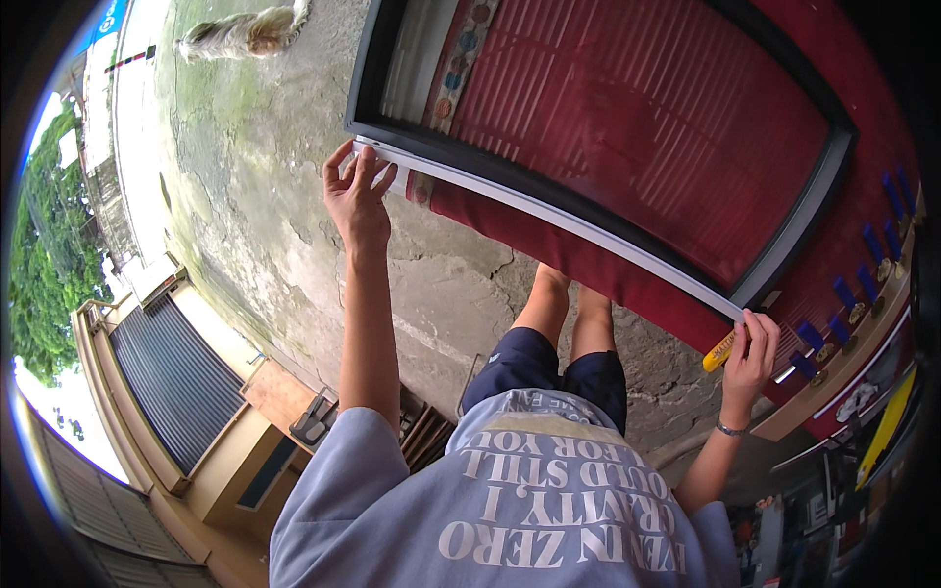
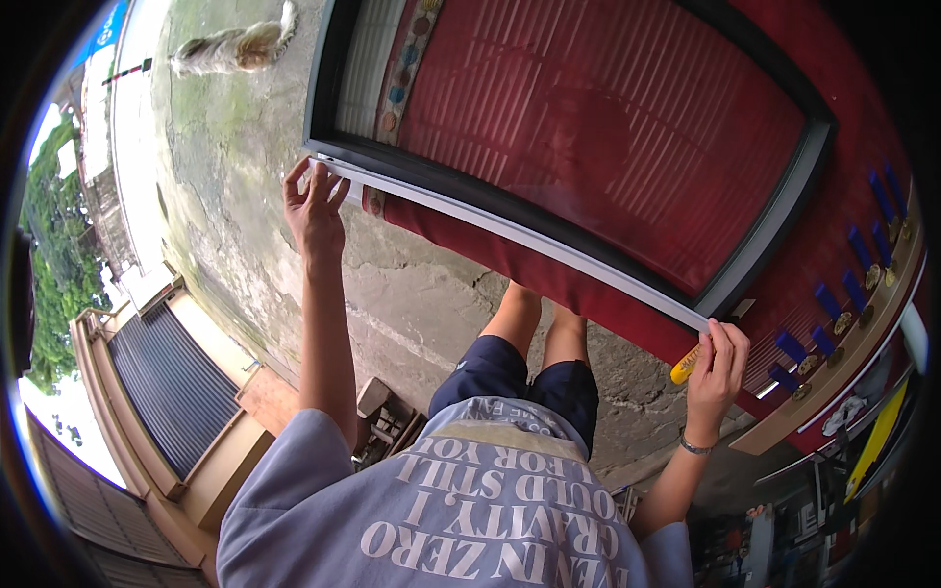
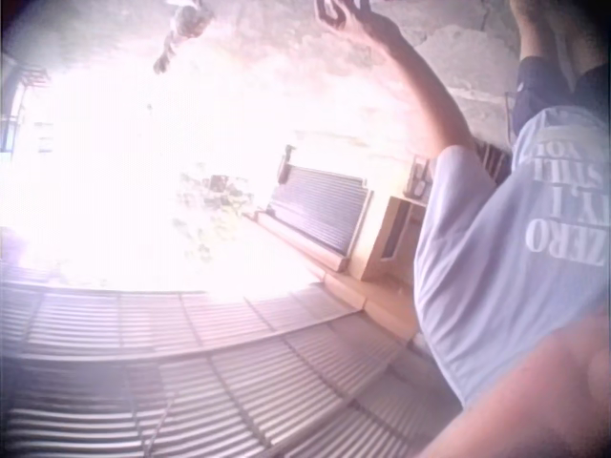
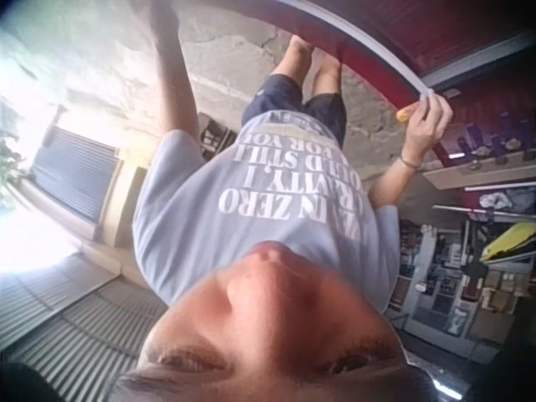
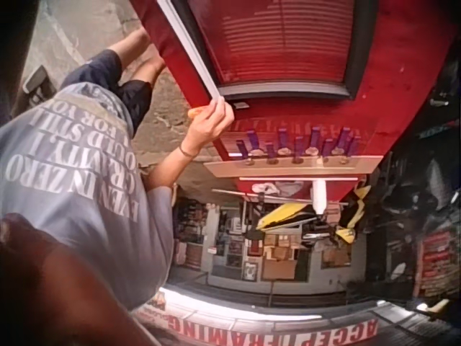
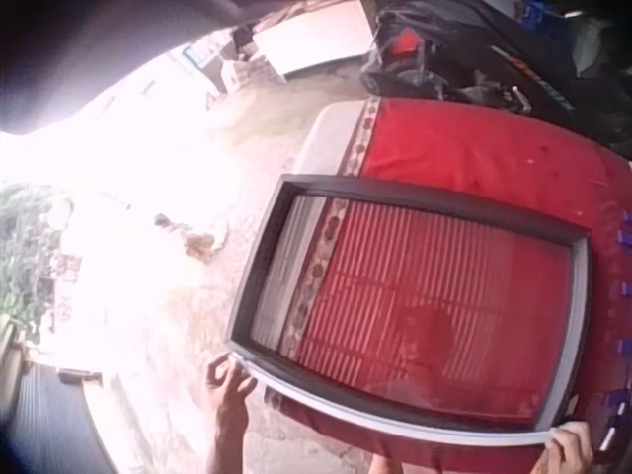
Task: The person cuts a white foam board to size using a utility knife and ruler. They then cut black and white plastic strips to fit a rectangular frame. Finally, they apply glue from a bottle to the plastic strips and place them into the frame, preparing a display for medals.
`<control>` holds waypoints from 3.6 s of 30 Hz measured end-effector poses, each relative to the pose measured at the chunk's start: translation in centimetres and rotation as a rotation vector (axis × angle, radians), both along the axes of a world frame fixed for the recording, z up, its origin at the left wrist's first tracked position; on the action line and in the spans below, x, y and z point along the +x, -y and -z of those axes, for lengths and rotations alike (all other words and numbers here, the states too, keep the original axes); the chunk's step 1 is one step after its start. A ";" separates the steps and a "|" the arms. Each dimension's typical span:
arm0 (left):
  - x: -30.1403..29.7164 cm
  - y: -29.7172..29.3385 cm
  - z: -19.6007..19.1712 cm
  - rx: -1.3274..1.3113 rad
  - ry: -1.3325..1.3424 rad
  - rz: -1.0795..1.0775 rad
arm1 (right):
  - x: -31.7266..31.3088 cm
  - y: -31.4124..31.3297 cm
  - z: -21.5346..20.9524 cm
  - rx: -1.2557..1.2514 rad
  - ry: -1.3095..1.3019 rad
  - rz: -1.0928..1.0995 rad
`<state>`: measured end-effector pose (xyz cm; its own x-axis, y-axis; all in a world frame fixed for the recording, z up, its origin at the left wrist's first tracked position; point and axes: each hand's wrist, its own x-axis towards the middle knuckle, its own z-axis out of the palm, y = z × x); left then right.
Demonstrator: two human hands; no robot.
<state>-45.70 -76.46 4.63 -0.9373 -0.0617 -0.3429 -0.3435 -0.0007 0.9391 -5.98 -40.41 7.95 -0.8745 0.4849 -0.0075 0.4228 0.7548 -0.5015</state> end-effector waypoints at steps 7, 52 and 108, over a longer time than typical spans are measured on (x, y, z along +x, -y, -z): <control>-0.2 0.7 0.3 0.011 0.009 0.062 | 0.0 0.0 0.0 0.005 0.000 0.002; -1.9 -0.3 0.1 -0.139 -0.007 0.049 | -0.2 0.7 0.2 0.054 -0.005 0.057; 24.6 -27.8 -0.4 -0.171 -1.203 1.421 | 4.0 5.6 1.1 -0.159 0.151 0.791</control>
<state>-21.09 -48.63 5.01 -0.0162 0.9243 0.3814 0.7590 -0.2370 0.6064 -1.98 -45.97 6.88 -0.2589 0.9408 -0.2187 0.8716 0.1300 -0.4726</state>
